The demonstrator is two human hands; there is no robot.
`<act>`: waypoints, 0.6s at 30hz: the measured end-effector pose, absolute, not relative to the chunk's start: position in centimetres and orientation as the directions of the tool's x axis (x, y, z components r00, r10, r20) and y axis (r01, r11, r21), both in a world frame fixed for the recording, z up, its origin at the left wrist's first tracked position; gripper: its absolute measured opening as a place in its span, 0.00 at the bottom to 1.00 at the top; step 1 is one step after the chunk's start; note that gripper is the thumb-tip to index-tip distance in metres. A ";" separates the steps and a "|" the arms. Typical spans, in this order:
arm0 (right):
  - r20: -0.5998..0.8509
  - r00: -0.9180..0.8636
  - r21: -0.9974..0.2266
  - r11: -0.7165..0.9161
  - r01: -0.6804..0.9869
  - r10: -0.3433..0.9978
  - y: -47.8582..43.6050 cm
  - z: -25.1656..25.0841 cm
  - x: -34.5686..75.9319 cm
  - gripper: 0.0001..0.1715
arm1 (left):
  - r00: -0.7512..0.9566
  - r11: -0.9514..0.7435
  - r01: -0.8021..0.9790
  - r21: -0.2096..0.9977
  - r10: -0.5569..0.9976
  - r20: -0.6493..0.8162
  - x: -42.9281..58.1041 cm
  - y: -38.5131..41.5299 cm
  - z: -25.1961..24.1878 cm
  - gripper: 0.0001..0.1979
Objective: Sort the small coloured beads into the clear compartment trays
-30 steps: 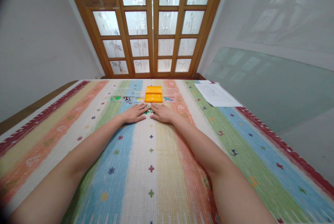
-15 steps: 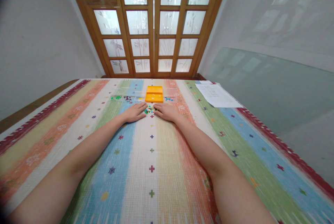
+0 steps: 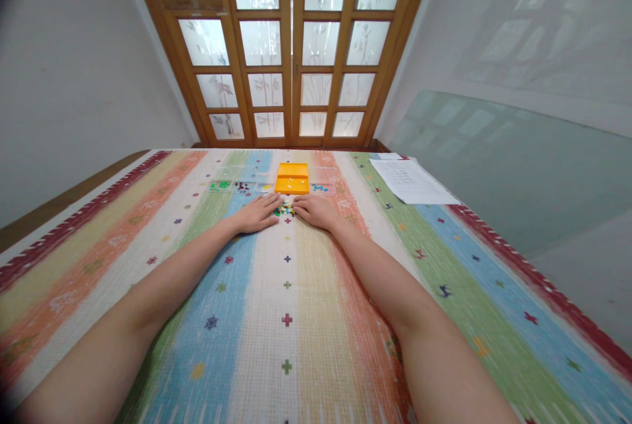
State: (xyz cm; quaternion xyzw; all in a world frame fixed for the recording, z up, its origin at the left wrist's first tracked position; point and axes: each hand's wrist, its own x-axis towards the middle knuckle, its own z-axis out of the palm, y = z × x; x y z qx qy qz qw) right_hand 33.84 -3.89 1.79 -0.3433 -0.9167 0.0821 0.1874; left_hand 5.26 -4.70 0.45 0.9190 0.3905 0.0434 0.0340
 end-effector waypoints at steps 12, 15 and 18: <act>0.348 -0.656 -0.332 0.743 0.582 0.670 -3.1 0.7 33.4 0.15 | 0.644 -0.641 0.760 0.103 0.765 0.008 5.2 -4.7 0.2 0.43; 0.387 -0.652 -0.359 0.758 0.545 0.652 -2.7 0.2 33.4 0.12 | 0.597 -0.596 0.798 0.089 0.802 0.016 5.2 -4.6 0.0 0.43; 0.407 -0.649 -0.374 0.765 0.524 0.643 -2.1 -0.3 33.5 0.10 | 0.584 -0.583 0.808 0.085 0.811 0.008 4.9 -4.5 -0.1 0.43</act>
